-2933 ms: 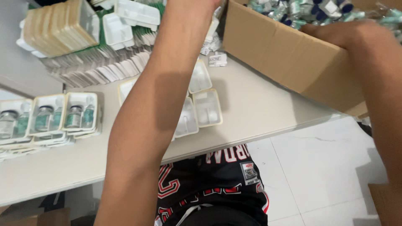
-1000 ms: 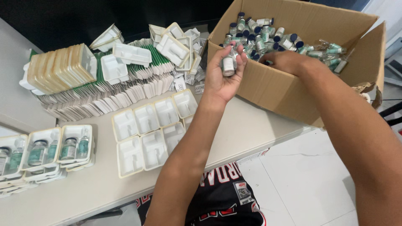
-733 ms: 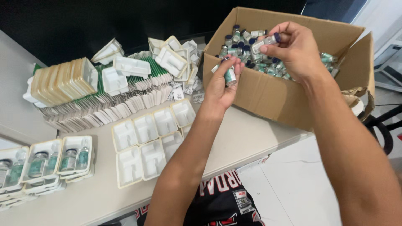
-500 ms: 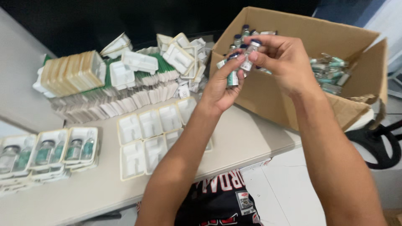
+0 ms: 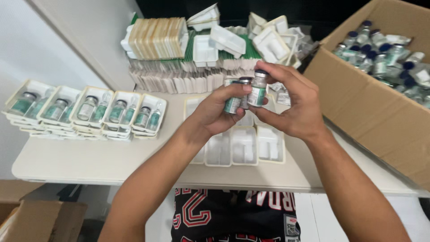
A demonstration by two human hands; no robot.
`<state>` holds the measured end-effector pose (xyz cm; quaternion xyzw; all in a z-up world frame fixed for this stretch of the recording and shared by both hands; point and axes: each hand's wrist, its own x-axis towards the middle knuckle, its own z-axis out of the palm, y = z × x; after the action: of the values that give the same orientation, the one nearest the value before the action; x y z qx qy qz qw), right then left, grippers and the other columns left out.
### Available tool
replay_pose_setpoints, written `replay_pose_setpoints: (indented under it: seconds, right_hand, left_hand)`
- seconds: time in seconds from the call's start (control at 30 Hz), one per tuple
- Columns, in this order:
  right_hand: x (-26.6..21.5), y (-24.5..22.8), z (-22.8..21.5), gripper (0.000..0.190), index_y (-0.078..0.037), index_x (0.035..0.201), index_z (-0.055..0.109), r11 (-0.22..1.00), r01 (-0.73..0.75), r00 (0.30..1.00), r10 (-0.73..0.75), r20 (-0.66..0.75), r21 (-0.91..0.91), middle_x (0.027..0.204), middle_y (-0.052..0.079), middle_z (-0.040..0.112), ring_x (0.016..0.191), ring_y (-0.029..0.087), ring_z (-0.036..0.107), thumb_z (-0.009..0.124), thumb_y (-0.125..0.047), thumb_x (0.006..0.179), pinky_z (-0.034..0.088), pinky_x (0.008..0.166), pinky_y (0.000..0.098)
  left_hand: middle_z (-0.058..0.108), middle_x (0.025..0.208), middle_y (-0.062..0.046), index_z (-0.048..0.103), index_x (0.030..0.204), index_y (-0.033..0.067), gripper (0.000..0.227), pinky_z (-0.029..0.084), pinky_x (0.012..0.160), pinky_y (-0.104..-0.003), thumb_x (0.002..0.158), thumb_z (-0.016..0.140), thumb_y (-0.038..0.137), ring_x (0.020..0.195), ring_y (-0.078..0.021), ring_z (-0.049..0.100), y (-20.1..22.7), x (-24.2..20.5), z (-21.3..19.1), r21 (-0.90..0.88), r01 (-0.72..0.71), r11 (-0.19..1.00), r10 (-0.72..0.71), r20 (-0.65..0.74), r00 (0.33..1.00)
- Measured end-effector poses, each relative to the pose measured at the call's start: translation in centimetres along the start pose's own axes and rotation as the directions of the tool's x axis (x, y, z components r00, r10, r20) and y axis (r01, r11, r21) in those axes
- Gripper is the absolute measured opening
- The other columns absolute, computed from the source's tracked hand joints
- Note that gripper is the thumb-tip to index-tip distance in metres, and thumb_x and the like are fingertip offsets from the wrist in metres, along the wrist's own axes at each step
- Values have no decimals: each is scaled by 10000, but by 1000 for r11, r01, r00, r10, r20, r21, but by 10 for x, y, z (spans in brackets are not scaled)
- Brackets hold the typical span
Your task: The person arranges empty plastic trays on a table, then takes small glass vials from a cardboard box and places them into the trays. The person continues filling the trays with vials until several are full.
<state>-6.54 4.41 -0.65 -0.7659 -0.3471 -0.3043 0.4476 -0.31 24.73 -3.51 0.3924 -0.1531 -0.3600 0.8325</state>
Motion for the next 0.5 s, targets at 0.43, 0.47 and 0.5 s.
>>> replay_pose_setpoints:
  seconds: [0.43,0.47,0.5]
  right_hand:
    - [8,58,29,737,-21,1369,562,956,171,967,-117,225,-240,1334,169,650,1231,346,649,883,-126,713,530,1046,423]
    - [5,62,29,737,-15,1377,548,960,162,968,-111,224,-228,1343,175,647,1227,342,657,875,-123,725,537,1039,417]
    - [1,66,30,737,-9,1385,534,965,148,970,-99,223,-215,1352,181,643,1223,339,664,867,-119,736,545,1032,410]
  left_hand:
    - [706,1025,-26,650,1151,78,264,507,590,-205,915,728,165,874,-89,705,-9,20,-57,129,-51,990,65,-108,992]
    - [691,1023,-14,643,1149,82,258,513,596,-210,921,739,155,856,-74,676,-10,23,-60,118,-56,991,72,-133,989]
    - [675,1022,-1,637,1146,86,253,519,602,-216,927,749,144,838,-58,648,-11,24,-63,105,-56,993,73,-158,985]
